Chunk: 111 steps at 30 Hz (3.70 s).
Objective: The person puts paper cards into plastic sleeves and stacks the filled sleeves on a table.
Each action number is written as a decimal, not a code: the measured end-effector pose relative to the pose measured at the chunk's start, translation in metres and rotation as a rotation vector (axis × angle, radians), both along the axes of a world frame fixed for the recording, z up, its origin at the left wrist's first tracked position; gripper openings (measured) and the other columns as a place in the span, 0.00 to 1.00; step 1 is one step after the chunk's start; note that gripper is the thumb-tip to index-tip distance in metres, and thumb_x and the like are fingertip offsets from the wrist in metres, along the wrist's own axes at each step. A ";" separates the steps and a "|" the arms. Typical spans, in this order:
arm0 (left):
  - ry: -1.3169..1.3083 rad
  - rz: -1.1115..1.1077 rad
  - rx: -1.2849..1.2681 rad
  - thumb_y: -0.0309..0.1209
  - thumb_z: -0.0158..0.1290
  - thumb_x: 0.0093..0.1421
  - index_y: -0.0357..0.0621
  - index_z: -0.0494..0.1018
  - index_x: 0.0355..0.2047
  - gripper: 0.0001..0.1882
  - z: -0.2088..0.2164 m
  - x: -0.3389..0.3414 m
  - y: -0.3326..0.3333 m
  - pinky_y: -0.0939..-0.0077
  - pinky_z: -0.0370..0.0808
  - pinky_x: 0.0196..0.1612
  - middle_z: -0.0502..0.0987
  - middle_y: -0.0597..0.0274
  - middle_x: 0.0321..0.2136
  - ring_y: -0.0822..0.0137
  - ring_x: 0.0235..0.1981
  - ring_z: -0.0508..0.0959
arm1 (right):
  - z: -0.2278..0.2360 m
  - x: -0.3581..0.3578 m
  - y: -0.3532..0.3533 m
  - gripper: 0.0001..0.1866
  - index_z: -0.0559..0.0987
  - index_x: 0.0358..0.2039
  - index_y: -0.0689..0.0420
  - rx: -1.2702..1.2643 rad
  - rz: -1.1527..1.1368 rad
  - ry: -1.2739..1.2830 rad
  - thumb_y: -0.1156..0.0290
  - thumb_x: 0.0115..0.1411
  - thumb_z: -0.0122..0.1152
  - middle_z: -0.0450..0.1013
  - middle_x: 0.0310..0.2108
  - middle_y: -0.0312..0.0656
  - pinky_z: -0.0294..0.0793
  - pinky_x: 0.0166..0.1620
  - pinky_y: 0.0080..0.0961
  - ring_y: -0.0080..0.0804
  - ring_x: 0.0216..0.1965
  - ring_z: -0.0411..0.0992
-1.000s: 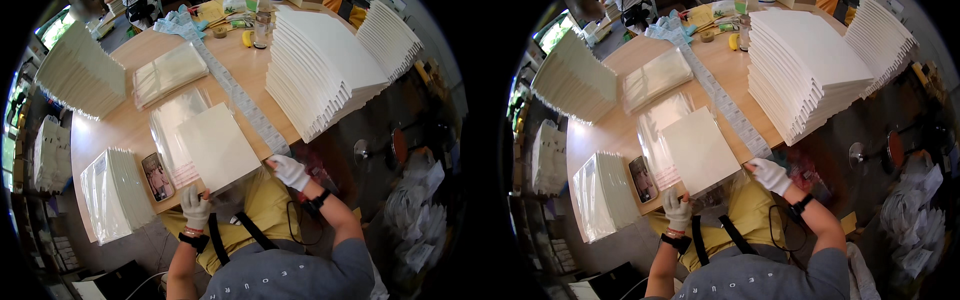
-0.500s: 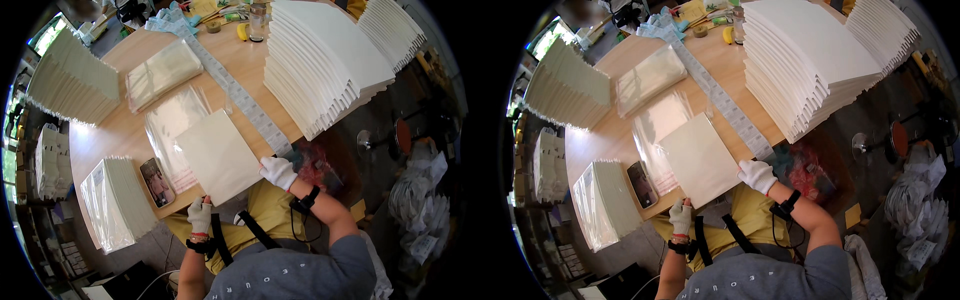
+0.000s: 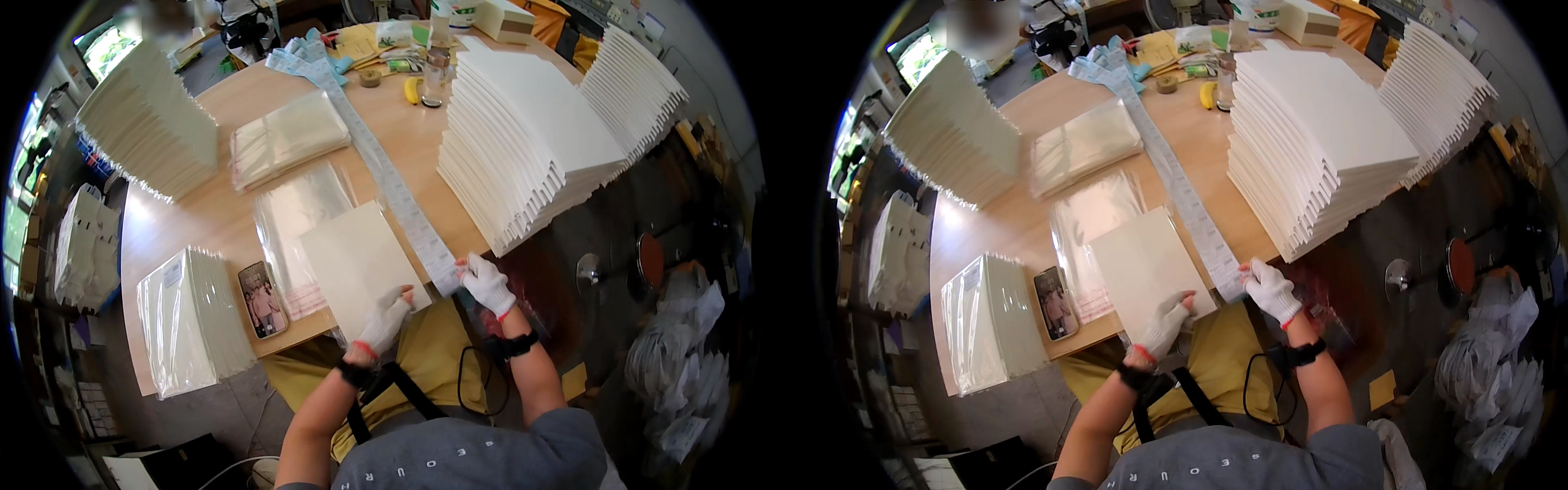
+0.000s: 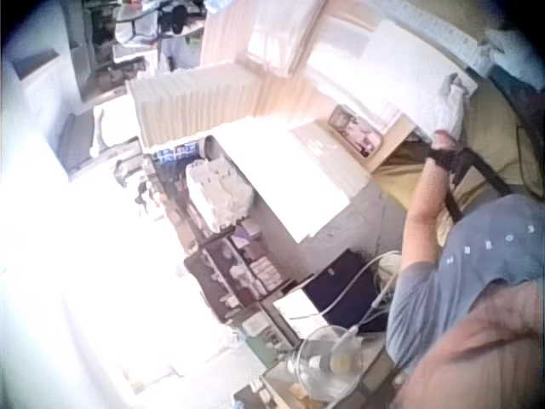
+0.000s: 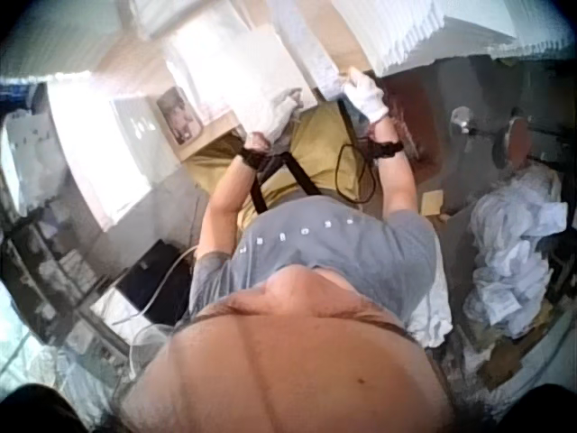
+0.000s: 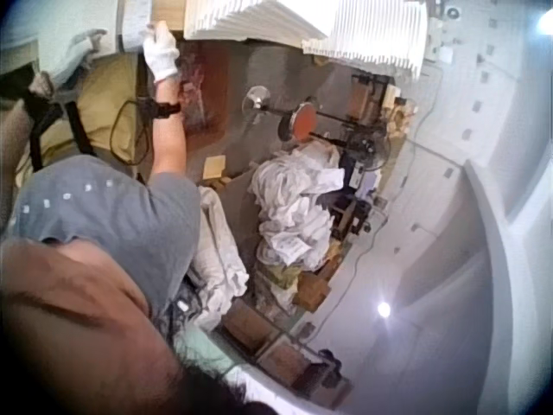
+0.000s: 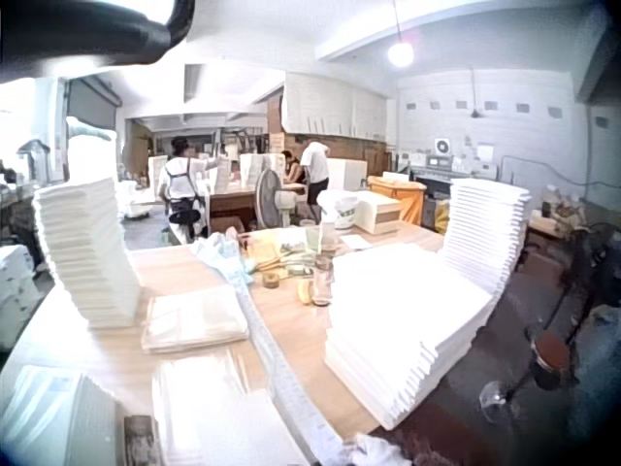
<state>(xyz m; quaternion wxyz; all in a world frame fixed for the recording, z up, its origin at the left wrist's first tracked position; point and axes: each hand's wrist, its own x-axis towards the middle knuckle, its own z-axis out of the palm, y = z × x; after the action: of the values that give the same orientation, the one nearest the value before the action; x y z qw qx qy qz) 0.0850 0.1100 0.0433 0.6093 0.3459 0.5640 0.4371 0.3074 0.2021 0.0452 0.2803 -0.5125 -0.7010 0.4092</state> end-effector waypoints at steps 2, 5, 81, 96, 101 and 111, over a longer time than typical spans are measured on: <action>-0.455 0.005 -0.264 0.35 0.49 0.62 0.44 0.70 0.33 0.08 -0.013 0.017 0.027 0.80 0.63 0.20 0.67 0.71 0.18 0.75 0.18 0.66 | 0.026 0.008 -0.006 0.10 0.74 0.37 0.63 0.024 0.173 -0.100 0.74 0.54 0.54 0.72 0.21 0.44 0.70 0.32 0.25 0.28 0.24 0.71; -0.678 -0.069 -0.299 0.36 0.49 0.62 0.50 0.66 0.22 0.11 -0.030 0.032 0.049 0.81 0.55 0.14 0.64 0.73 0.15 0.77 0.12 0.59 | 0.048 0.007 -0.014 0.08 0.76 0.33 0.63 0.034 0.184 -0.150 0.75 0.53 0.55 0.71 0.22 0.44 0.71 0.33 0.28 0.34 0.26 0.72; 1.837 0.131 0.210 0.36 0.43 0.62 0.41 0.56 0.62 0.28 0.101 -0.386 -0.233 0.56 0.47 0.64 0.54 0.48 0.63 0.48 0.64 0.53 | 0.212 0.052 0.004 0.11 0.74 0.37 0.63 0.228 -0.372 0.708 0.69 0.62 0.48 0.70 0.24 0.36 0.71 0.24 0.21 0.20 0.20 0.67; 1.815 -0.141 0.216 0.60 0.47 0.50 0.47 0.69 0.53 0.37 0.155 -0.316 -0.213 0.48 0.54 0.59 0.64 0.52 0.57 0.44 0.57 0.63 | 0.187 0.165 0.075 0.19 0.68 0.49 0.54 -0.171 -0.119 1.081 0.55 0.65 0.45 0.71 0.40 0.34 0.75 0.29 0.14 0.22 0.29 0.71; 1.807 -0.218 0.227 0.56 0.63 0.32 0.45 0.73 0.45 0.41 0.168 -0.287 -0.209 0.45 0.56 0.57 0.68 0.53 0.53 0.46 0.55 0.66 | 0.210 0.155 0.087 0.18 0.69 0.50 0.45 -0.093 -0.423 0.849 0.51 0.65 0.45 0.70 0.27 0.27 0.59 0.16 0.05 0.09 0.17 0.63; 1.773 -0.082 0.520 0.47 0.57 0.47 0.46 0.76 0.37 0.22 0.131 -0.306 -0.215 0.44 0.58 0.55 0.74 0.59 0.47 0.49 0.51 0.70 | 0.210 0.161 0.125 0.21 0.72 0.52 0.49 0.037 -0.628 0.710 0.54 0.63 0.49 0.66 0.24 0.23 0.52 0.16 0.10 0.10 0.16 0.58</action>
<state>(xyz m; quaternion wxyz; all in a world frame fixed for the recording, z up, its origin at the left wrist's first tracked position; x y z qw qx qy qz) -0.2214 -0.1052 0.1747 -0.1270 0.6997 0.6954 0.1034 0.4685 0.3270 0.2557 0.6217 -0.5230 -0.3801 0.4422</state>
